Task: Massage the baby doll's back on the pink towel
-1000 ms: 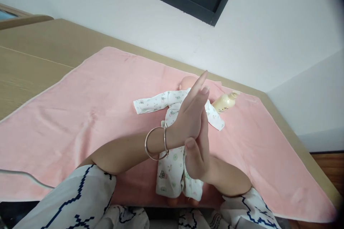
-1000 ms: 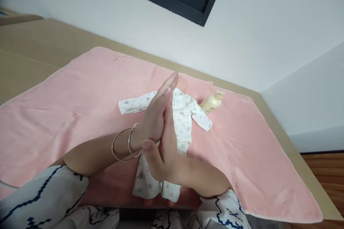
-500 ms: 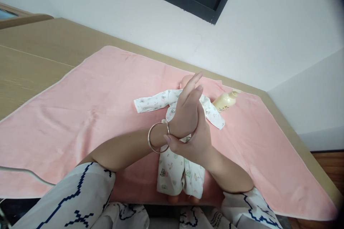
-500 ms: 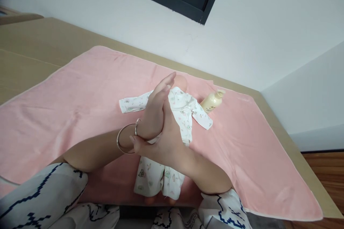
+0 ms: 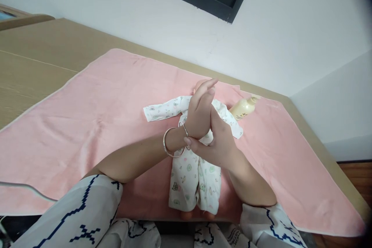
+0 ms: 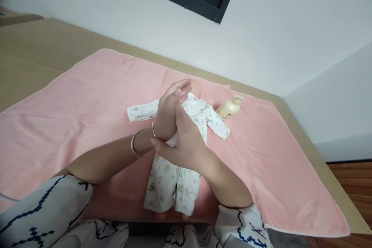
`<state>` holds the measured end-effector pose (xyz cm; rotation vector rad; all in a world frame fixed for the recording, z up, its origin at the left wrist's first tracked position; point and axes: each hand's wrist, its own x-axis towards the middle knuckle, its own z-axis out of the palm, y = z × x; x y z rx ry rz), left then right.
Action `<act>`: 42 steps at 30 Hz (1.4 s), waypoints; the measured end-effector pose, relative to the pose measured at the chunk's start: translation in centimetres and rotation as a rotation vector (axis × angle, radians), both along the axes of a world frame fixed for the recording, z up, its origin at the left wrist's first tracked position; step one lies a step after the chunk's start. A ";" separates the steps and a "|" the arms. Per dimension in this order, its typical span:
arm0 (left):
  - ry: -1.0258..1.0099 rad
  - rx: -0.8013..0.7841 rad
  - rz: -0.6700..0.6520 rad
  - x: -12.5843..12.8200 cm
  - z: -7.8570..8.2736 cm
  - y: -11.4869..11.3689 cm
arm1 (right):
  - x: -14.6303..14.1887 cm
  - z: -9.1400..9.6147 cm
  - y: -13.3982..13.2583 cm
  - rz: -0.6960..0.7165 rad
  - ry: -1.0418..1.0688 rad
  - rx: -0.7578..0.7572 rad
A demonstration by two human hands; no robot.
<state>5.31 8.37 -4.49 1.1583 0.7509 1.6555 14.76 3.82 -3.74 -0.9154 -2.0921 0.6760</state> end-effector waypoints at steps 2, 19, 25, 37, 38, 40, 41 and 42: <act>0.016 -0.002 0.003 -0.1 0.1 -0.1 | 0.2 0.1 0.2 0.041 0.012 0.000; 0.161 -0.053 -0.083 -0.6 0.1 0.2 | -1.1 -0.8 -0.2 -0.076 0.066 -0.107; 0.173 -0.049 -0.058 -0.6 0.2 -0.2 | -1.3 -1.4 -0.2 -0.107 0.077 -0.090; 0.146 -0.063 0.033 -0.3 0.4 -0.2 | -0.4 -0.9 0.7 0.008 0.057 -0.083; 0.156 -0.068 0.046 -0.4 0.5 -0.3 | -0.4 -1.0 0.7 0.012 0.073 -0.071; 0.203 -0.081 0.061 -0.6 0.7 -0.5 | -0.5 -1.4 0.6 -0.010 0.104 -0.063; 0.234 -0.084 0.063 -0.6 0.8 -0.6 | -0.7 -1.7 0.5 -0.038 0.118 -0.068; 0.264 -0.084 0.061 -0.7 0.8 -0.7 | -0.8 -1.9 0.5 -0.072 0.131 -0.073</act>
